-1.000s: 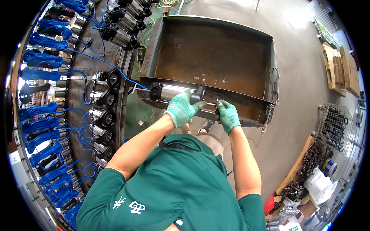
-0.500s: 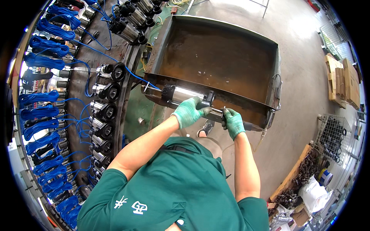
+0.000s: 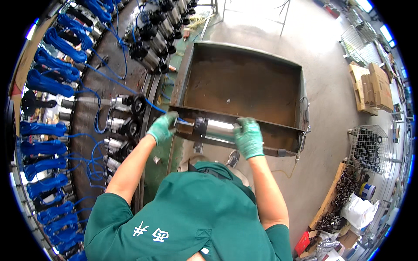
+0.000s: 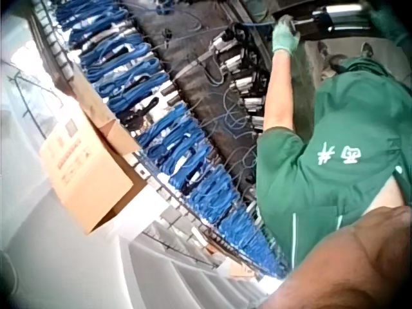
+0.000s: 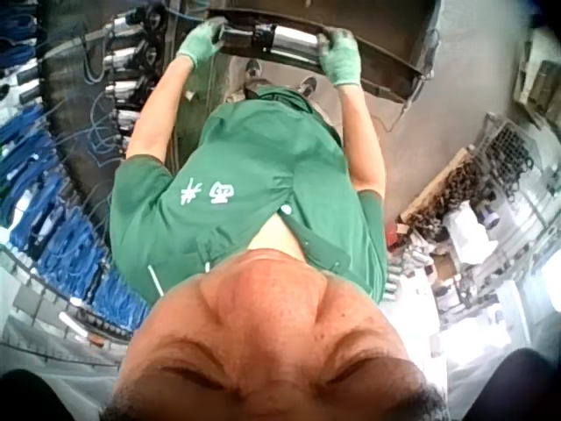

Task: The person repeatedly picks up cylindrical motors from a rack, places them into a water-filled metal tray, and then removes them. The person handles the motors one at a time, submerging them in the water and then returning them to the rack.

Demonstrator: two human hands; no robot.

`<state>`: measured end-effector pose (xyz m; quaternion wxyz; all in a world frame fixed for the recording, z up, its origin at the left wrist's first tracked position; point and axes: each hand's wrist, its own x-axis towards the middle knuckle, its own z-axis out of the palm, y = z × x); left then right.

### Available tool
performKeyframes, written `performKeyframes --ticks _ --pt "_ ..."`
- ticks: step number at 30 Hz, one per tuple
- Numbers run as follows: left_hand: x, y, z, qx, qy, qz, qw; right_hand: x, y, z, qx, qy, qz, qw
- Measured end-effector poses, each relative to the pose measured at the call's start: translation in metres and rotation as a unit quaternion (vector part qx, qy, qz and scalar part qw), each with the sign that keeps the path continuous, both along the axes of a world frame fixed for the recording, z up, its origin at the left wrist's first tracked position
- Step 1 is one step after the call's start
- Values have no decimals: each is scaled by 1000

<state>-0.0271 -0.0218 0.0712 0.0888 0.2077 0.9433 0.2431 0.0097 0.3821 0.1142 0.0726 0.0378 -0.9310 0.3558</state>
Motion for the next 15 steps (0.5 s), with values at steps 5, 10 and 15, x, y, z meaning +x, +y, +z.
performKeyframes --ticks 5,10,15 --pt "-12 -9 -43 35 123 -100 987 -8 -30 -5 192 -91 -44 976" --pt "-16 -20 -41 40 124 -135 982 -7 -30 -3 188 -107 -41 975" --pt "-30 -15 -52 131 -150 35 979 -10 -32 -10 190 -112 -37 975"
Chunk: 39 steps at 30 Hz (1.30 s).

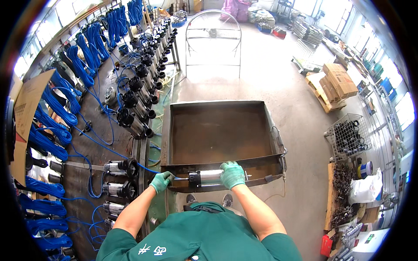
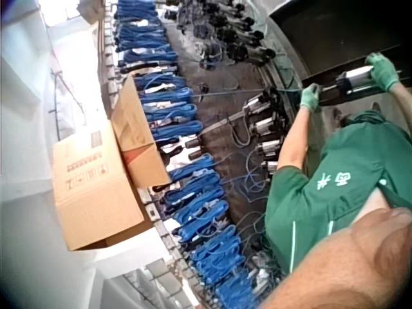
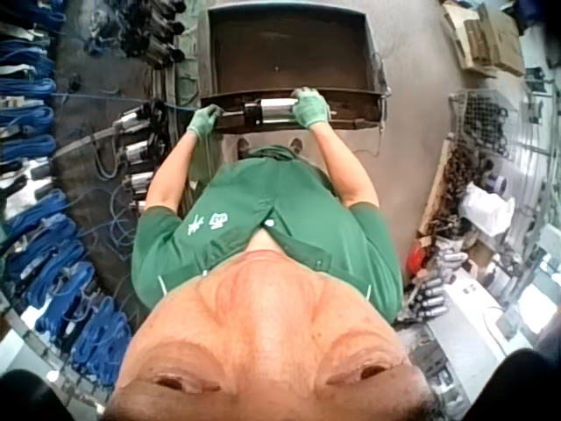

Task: The person repeatedly picks up cylindrical motors from a rack, places them into a water-filled metal tray, and then removes them. The person handles the motors one at a time, submerging them in the water and then returning them to the rack.

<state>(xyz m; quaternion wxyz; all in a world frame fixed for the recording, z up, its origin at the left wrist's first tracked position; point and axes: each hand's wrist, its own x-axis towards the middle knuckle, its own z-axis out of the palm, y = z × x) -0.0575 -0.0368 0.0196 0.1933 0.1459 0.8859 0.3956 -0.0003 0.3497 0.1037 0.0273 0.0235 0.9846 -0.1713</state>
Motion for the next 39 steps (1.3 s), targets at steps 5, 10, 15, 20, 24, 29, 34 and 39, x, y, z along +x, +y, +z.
performKeyframes --ticks 5,10,15,20,24,29,34,39 --pt "-20 21 -25 15 -350 175 920 2 0 5 12 6 -15 1000" --pt "15 16 3 36 -51 104 993 3 -1 5 11 -2 -19 1000" --pt "15 -1 17 -122 232 -172 950 2 1 -3 15 3 -7 1000" --pt "4 -5 6 -63 231 -172 956 3 0 3 18 -2 -18 1000" --pt "-18 7 0 67 -276 39 958 3 2 3 14 -4 -16 1000" --pt "-14 12 -17 84 -284 130 946 1 0 5 10 -9 -15 1000" --pt "17 -1 24 54 89 -41 994 3 3 -1 7 -1 -12 1000" --pt "8 -9 -12 71 40 -20 996 3 0 2 8 0 -17 1000"
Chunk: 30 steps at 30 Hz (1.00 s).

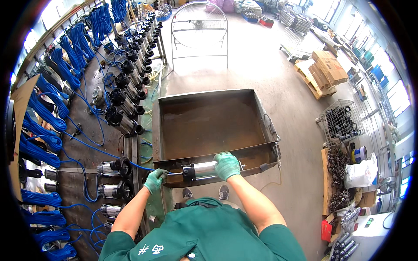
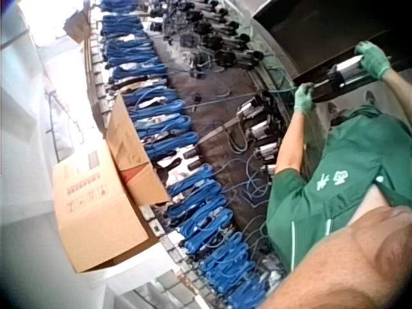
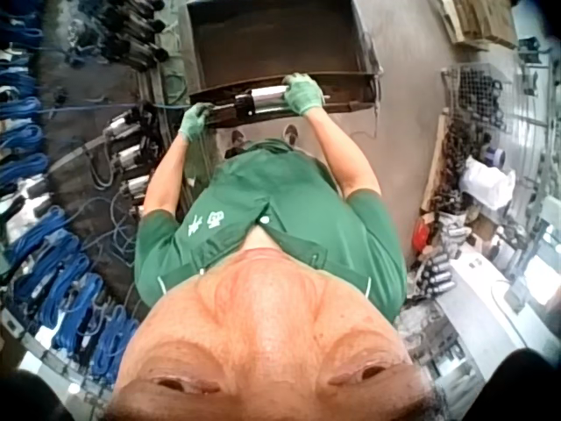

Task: The person repeatedly picks up cylindrical motors from a rack, places them into a water-filled metal tray, and then removes them. The person handles the motors one at a time, submerging them in the water and then returning them to the rack.

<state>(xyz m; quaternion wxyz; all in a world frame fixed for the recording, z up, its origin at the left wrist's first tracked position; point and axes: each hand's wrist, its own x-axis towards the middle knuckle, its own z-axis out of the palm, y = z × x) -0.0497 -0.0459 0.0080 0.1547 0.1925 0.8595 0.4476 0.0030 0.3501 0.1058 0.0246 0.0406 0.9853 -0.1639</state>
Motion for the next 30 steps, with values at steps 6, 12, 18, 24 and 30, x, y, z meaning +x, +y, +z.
performKeyframes --ticks 6,12,18,24,30 --pt "-13 12 -22 118 -436 172 876 -3 1 0 3 3 10 1000" --pt "3 26 19 19 -143 89 986 -2 3 1 4 -2 0 1000" --pt "-3 -7 -2 -81 171 -98 977 -5 1 -8 4 41 22 999" --pt "-20 26 7 98 -454 179 867 -2 -1 -6 -12 46 1 999" --pt "8 16 4 104 4 56 993 -3 -1 -3 -9 42 0 999"
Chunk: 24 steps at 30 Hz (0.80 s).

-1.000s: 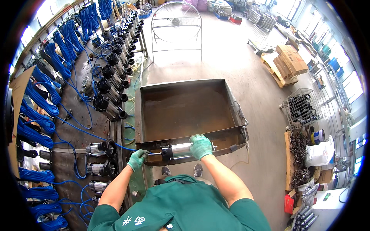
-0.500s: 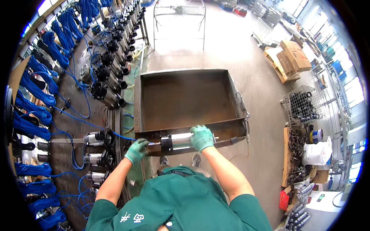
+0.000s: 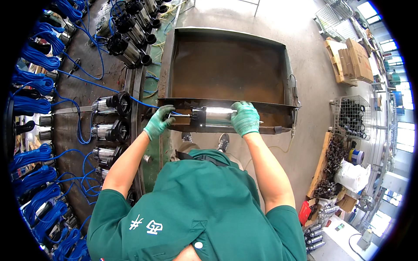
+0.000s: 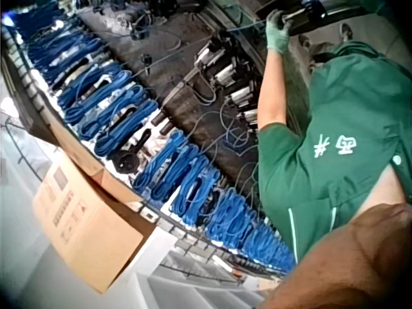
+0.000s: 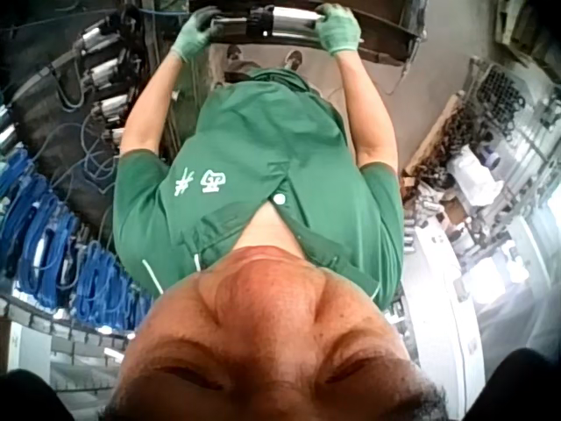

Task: The person repeatedly picks up cylindrical motors from a rack, places them into a water-filled metal tray, and then removes them. The person handles the motors one at a time, submerging them in the water and then returning them to the rack.

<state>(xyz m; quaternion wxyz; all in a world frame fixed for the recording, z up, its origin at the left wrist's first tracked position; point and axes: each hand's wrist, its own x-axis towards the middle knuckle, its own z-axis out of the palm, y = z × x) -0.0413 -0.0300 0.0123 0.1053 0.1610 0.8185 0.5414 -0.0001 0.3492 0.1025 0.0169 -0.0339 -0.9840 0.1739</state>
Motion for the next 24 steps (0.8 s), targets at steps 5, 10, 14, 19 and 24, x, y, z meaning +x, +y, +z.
performKeyframes --ticks 5,10,14,19,24 --pt "0 -4 -11 -41 -87 8 995 -3 -1 -3 1 13 11 1000" --pt "-3 15 18 112 -391 124 905 2 3 -3 2 3 2 1000" --pt "16 5 12 217 -393 135 883 -1 -1 1 -1 -2 1 1000" --pt "20 0 2 124 -339 113 926 1 0 -3 0 -8 3 1000" --pt "8 -26 -29 165 -398 223 875 -1 -1 0 1 -5 5 1000"
